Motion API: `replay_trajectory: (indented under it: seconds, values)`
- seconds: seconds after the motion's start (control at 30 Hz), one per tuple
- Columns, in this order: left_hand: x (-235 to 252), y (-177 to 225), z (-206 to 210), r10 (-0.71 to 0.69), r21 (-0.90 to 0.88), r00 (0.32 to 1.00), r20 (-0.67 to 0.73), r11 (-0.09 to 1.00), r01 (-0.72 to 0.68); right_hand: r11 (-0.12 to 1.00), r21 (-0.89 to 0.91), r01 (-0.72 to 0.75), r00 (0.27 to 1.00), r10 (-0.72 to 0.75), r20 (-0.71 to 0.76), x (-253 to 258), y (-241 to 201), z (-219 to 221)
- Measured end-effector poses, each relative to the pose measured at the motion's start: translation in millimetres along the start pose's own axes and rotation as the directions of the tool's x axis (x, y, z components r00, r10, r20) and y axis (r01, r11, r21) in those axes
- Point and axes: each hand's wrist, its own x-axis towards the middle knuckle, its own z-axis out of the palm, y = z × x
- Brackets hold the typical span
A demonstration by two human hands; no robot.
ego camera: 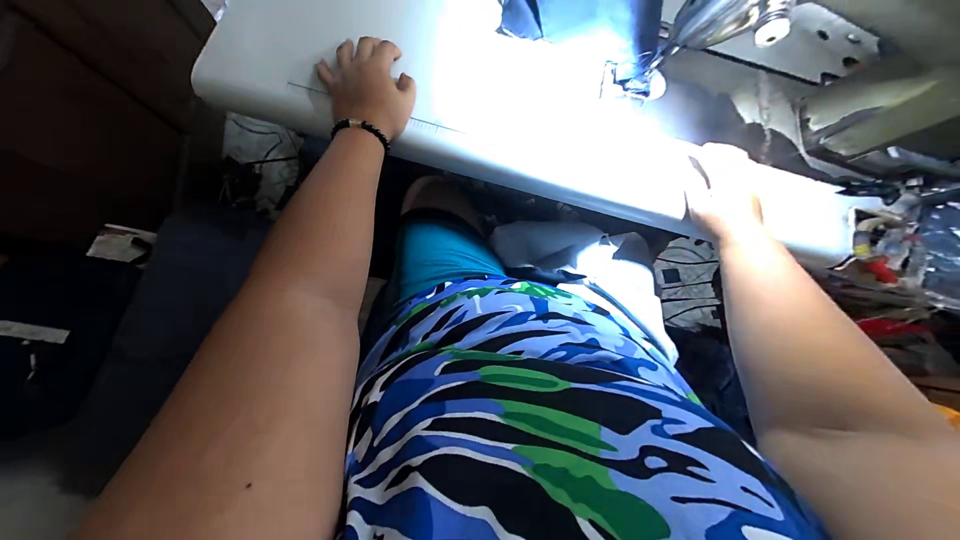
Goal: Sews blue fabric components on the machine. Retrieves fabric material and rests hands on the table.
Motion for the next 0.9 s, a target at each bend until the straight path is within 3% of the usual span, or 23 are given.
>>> replay_trajectory:
  seconds: [0.37,0.6,0.73,0.9]
  values:
    - [-0.2,2.6,-2.9,0.005,0.025,1.0,0.011,1.0,-0.006,0.994,-0.065,-0.088,0.996,0.088,-0.01,-0.1,-10.7,-0.3]
    - [-5.0,-1.0,-2.0,0.053,0.008,0.999,-0.01,0.999,-0.053,0.993,0.019,-0.118,0.993,0.118,-0.019,-2.5,-22.6,-3.4]
    - [-6.2,0.8,-1.8,0.093,0.018,0.996,-0.012,0.996,-0.093,0.984,-0.012,-0.178,0.981,0.178,0.075,0.7,-20.8,-5.1]
    - [6.6,-18.9,12.4,0.141,0.011,0.99,-0.029,0.99,-0.14,0.99,0.092,-0.104,0.987,0.092,0.131,1.1,-16.2,-13.2]
